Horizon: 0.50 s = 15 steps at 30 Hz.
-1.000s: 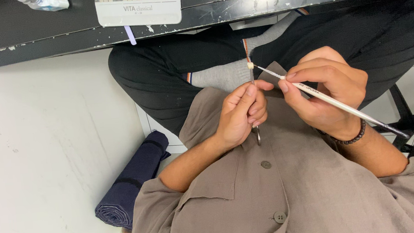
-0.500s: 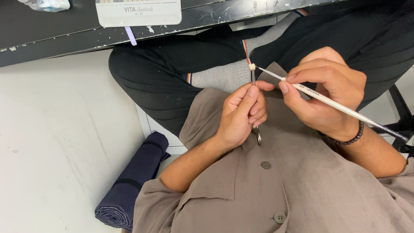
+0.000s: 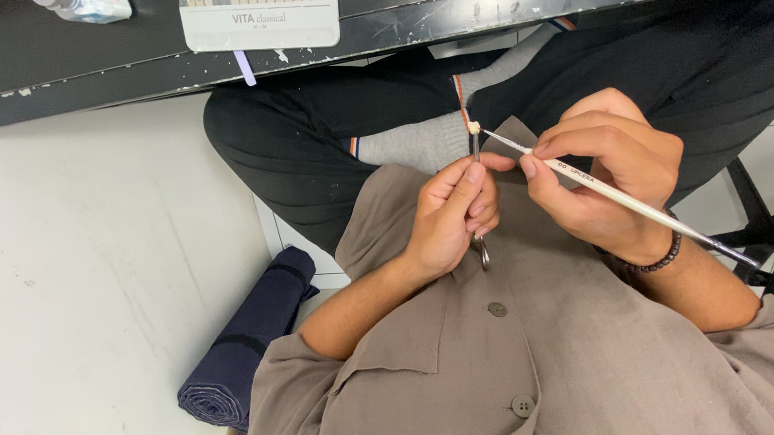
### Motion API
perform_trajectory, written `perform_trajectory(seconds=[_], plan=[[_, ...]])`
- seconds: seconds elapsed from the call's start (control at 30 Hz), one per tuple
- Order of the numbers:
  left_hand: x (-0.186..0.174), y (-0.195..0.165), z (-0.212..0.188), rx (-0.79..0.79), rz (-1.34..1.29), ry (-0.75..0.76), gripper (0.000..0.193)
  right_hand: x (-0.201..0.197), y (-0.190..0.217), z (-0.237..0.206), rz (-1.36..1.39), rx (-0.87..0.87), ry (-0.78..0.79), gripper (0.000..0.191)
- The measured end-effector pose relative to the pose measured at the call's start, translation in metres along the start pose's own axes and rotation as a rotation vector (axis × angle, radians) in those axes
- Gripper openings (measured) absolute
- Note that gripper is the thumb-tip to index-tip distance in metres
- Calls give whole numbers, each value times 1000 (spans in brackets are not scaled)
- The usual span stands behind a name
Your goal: The person holds a small dental crown with locking forceps and uses a fine brush to apply and shape porcelain/ceramic material on the crown, working over their lap. They occasionally dip the brush toward the shade guide and material palette on the bench, then continue building up the crown surface.
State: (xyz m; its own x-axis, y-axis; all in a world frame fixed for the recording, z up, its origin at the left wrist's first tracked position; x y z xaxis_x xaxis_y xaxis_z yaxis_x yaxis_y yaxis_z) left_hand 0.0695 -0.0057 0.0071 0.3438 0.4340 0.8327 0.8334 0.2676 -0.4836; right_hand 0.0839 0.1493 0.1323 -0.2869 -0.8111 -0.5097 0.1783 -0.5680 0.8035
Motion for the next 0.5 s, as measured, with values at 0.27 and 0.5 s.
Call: perform_trajectory(seconds=[0.27,0.5], plan=[[2,-6,-2,52,214,-18,33,-6,2,0,43,15,-45,20],[4,-13,-8,124,442,-49,35,-15,9,-5,188,104,-48,19]])
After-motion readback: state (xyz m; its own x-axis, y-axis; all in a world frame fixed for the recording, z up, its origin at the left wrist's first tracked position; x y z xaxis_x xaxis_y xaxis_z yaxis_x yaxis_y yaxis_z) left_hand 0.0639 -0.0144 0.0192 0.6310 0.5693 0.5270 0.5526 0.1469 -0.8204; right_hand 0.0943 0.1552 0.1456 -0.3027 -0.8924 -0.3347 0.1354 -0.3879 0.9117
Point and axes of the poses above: each hand's wrist, its own z-axis towards the middle knuckle, its own x-axis out of the palm, y = z × x, the point moved 7 cm from there along z, towards the middle knuckle, and after that the axes turned 8 degrees about y, right-handed, at the moved point
